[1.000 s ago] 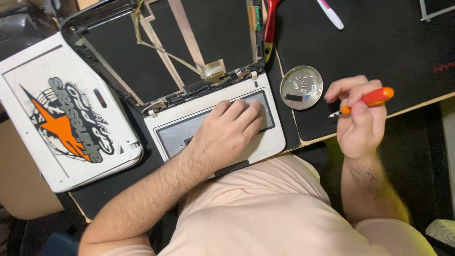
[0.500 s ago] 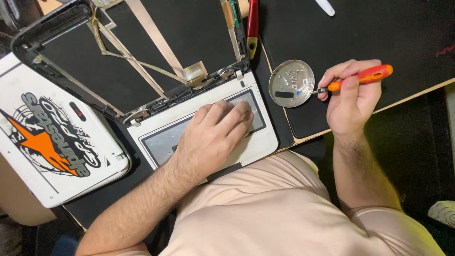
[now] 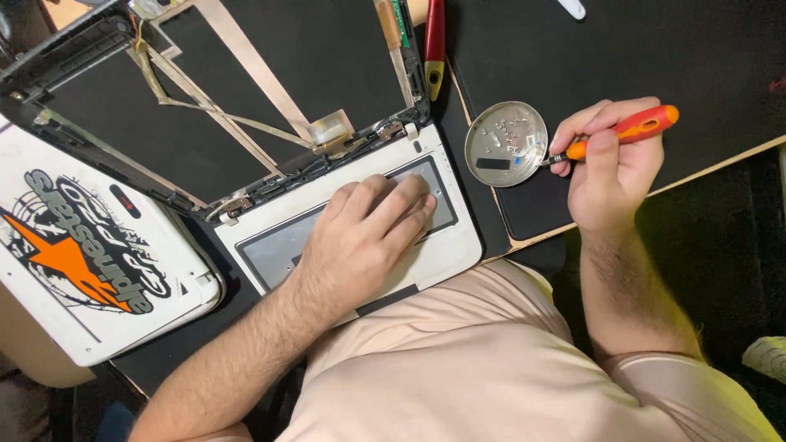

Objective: Replacing and installing a new screen into a laptop, including connecting ribbon cables and securing with screws.

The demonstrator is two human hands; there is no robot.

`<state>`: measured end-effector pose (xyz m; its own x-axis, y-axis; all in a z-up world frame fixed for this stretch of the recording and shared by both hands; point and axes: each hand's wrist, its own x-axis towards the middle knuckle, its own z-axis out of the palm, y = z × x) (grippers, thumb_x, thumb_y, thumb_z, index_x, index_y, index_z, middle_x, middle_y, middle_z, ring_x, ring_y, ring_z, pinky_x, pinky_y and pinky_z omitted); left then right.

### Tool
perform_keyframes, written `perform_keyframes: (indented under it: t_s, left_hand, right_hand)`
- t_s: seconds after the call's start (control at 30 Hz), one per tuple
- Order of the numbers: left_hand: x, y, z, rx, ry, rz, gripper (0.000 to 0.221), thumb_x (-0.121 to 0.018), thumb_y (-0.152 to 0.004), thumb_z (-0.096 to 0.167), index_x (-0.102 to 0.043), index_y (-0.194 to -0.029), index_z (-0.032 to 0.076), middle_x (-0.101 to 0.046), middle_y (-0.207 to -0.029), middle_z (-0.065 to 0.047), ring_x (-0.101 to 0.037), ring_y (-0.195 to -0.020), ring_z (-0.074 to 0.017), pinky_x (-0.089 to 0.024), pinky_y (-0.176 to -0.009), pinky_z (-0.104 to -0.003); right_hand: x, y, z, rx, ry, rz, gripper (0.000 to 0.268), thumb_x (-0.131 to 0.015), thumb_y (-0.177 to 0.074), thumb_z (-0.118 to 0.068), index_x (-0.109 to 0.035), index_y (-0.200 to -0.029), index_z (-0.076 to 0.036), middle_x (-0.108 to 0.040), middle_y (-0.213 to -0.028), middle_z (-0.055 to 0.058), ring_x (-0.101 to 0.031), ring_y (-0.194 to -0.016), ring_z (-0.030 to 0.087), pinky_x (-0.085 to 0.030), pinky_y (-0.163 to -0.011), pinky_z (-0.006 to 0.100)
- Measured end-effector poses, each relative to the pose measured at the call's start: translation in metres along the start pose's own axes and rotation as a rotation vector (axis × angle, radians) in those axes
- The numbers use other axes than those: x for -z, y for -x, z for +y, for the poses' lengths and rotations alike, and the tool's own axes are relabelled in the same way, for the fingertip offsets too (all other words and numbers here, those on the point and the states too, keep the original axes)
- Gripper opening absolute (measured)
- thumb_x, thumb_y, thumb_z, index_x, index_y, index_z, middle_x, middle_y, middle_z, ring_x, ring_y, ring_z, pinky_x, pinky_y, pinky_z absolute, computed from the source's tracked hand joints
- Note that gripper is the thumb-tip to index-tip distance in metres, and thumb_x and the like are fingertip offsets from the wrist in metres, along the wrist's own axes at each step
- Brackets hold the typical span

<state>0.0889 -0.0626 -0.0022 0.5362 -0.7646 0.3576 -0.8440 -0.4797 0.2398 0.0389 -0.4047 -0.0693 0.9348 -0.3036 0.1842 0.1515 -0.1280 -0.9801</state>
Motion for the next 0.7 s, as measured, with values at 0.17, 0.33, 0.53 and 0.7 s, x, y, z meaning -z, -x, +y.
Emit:
perform_keyframes:
  t_s: [0.17,0.33,0.53,0.7]
  left_hand:
    - [-0.0049,0.0019,0.0007,0.020,0.009,0.019,0.011,-0.085,-0.126,0.022,-0.085,-0.132,0.012,-0.080,-0.149,-0.003,-0.068,-0.114,-0.0296,-0.057,-0.090,-0.043]
    - [-0.0057,0.0034,0.0003,0.016,0.006,-0.012,0.017,-0.087,-0.124,0.022,-0.085,-0.139,0.013,-0.079,-0.152,-0.003,-0.068,-0.116,-0.0300,-0.057,-0.091,-0.044]
    - [-0.0043,-0.0013,0.0019,0.017,-0.012,0.005,0.011,-0.085,-0.126,0.024,-0.083,-0.127,0.013,-0.081,-0.152,-0.001,-0.068,-0.113,-0.0296,-0.056,-0.088,-0.043]
    - [-0.0023,-0.0019,0.0023,0.009,-0.018,-0.014,0.011,-0.081,-0.128,0.023,-0.080,-0.122,0.013,-0.081,-0.151,-0.001,-0.067,-0.113,-0.0300,-0.057,-0.089,-0.043]
  right_hand:
    - [-0.0015,-0.0016,-0.0019,0.004,0.028,-0.016,0.033,-0.057,-0.135,-0.039,-0.047,-0.130,-0.007,-0.064,-0.097,0.029,-0.053,-0.068,0.025,-0.050,-0.061,0.033]
    - [-0.0023,-0.0014,-0.0026,-0.017,0.020,-0.003,0.034,-0.059,-0.133,-0.040,-0.047,-0.129,-0.008,-0.064,-0.096,0.028,-0.053,-0.068,0.024,-0.050,-0.061,0.033]
    - [-0.0018,-0.0013,-0.0013,-0.013,-0.002,0.009,0.036,-0.059,-0.133,-0.043,-0.047,-0.129,-0.009,-0.063,-0.095,0.027,-0.053,-0.068,0.024,-0.049,-0.060,0.032]
    - [-0.0012,-0.0011,-0.0001,-0.014,-0.026,0.031,0.032,-0.059,-0.133,-0.040,-0.047,-0.130,-0.010,-0.064,-0.096,0.026,-0.056,-0.073,0.024,-0.051,-0.060,0.032]
